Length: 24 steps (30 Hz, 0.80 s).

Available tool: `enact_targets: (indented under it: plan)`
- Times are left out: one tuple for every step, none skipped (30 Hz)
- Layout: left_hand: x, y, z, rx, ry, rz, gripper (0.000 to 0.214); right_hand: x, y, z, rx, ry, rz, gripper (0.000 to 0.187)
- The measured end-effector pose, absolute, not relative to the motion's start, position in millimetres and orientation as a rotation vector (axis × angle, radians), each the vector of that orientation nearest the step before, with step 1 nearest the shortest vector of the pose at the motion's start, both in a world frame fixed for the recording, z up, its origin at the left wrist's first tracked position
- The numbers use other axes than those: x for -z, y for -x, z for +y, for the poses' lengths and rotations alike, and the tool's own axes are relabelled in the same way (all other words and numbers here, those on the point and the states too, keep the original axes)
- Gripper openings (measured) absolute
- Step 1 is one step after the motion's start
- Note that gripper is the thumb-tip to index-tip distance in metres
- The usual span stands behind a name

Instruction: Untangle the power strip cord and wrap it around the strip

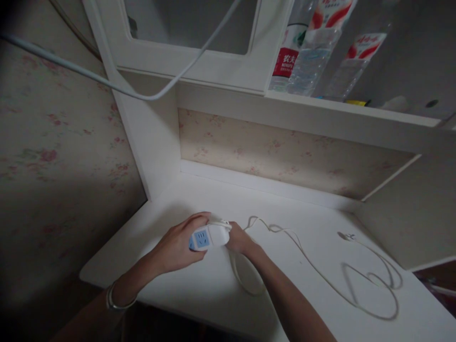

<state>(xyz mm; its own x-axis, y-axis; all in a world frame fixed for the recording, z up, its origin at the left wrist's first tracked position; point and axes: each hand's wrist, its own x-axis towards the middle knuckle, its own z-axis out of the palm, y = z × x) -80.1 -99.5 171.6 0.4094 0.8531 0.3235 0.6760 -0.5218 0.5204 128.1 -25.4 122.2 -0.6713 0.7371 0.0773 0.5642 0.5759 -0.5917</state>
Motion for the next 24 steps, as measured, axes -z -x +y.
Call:
enact_targets:
  plan:
    - [-170.5, 81.5, -97.8, -0.833, -2.348, 1.371, 0.066, -119.7, -131.8, -29.1, -0.818, 1.116, -2.496, 0.020]
    - [-169.3, 83.0, -96.0, -0.835, -2.337, 1.426, 0.065, -118.5, -135.8, -33.2, -0.844, 1.188, -2.504, 0.023]
    - [-167.9, 84.3, -93.9, -0.823, -2.329, 1.487, 0.063, -118.6, -140.0, -37.8, -0.859, 1.260, -2.521, 0.027]
    - [-166.2, 85.3, -91.7, -0.804, -2.324, 1.546, 0.063, -120.0, -144.2, -42.8, -0.860, 1.328, -2.539, 0.030]
    - [-164.1, 85.8, -89.4, -0.781, -2.322, 1.600, 0.063, -122.8, -148.0, -48.3, -0.829, 1.381, -2.565, 0.031]
    - [-161.5, 85.7, -86.8, -0.756, -2.322, 1.649, 0.064, -126.7, -151.1, -54.3, -0.754, 1.420, -2.601, 0.029]
    - [-158.3, 84.7, -84.2, -0.732, -2.323, 1.690, 0.064, -131.5, -153.1, -60.7, -0.634, 1.458, -2.642, 0.026]
    - [-154.7, 82.9, -81.5, -0.713, -2.322, 1.729, 0.065, -137.0, -153.8, -67.2, -0.479, 1.495, -2.684, 0.024]
    - [-150.8, 80.3, -78.9, -0.698, -2.322, 1.765, 0.065, -143.2, -153.2, -73.6, -0.299, 1.517, -2.728, 0.021]
    - [-147.0, 76.9, -76.4, -0.683, -2.324, 1.799, 0.064, -149.8, -151.4, -79.5, -0.112, 1.516, -2.772, 0.019]
    - [-143.5, 73.0, -74.4, -0.664, -2.332, 1.826, 0.063, -156.8, -148.6, -84.4, 0.069, 1.484, -2.814, 0.017]
    - [-140.6, 68.8, -72.9, -0.639, -2.349, 1.842, 0.063, -164.1, -145.4, -87.8, 0.230, 1.418, -2.851, 0.017]
    - [-138.6, 64.6, -72.1, -0.609, -2.374, 1.849, 0.062, -171.6, -142.3, -89.2, 0.360, 1.318, -2.888, 0.016]
    - [-137.5, 60.7, -72.1, -0.579, -2.408, 1.844, 0.061, -179.0, -139.8, -88.5, 0.463, 1.195, -2.918, 0.015]
    - [-137.4, 57.3, -72.9, -0.551, -2.450, 1.823, 0.061, -186.2, -138.3, -85.7, 0.542, 1.060, -2.940, 0.015]
    - [-138.2, 54.5, -74.5, -0.523, -2.500, 1.775, 0.061, -192.9, -138.2, -81.1, 0.594, 0.922, -2.953, 0.018]
    - [-139.7, 52.5, -76.9, -0.492, -2.556, 1.695, 0.061, -198.8, -139.2, -74.9, 0.618, 0.792, -2.960, 0.023]
    - [-141.7, 51.2, -80.0, -0.457, -2.611, 1.589, 0.059, -203.8, -141.3, -67.8, 0.616, 0.680, -2.963, 0.030]
    - [-144.2, 50.5, -83.7, -0.418, -2.656, 1.470, 0.057, -207.6, -144.1, -60.4, 0.592, 0.591, -2.960, 0.037]
    - [-147.0, 50.4, -88.0, -0.376, -2.691, 1.347, 0.054, -210.1, -147.3, -53.0, 0.551, 0.536, -2.949, 0.044]
    - [-150.0, 50.6, -92.8, -0.339, -2.717, 1.233, 0.049, -211.1, -150.5, -46.0, 0.492, 0.512, -2.930, 0.049]
    - [-153.3, 51.1, -98.0, -0.313, -2.734, 1.138, 0.045, -210.8, -153.6, -39.8, 0.418, 0.519, -2.902, 0.052]
    - [-156.9, 51.7, -103.3, -0.299, -2.742, 1.059, 0.042, -209.0, -156.2, -34.5, 0.329, 0.553, -2.861, 0.054]
    - [-160.9, 52.4, -108.5, -0.300, -2.740, 0.996, 0.041, -205.7, -158.3, -30.1, 0.228, 0.602, -2.806, 0.056]
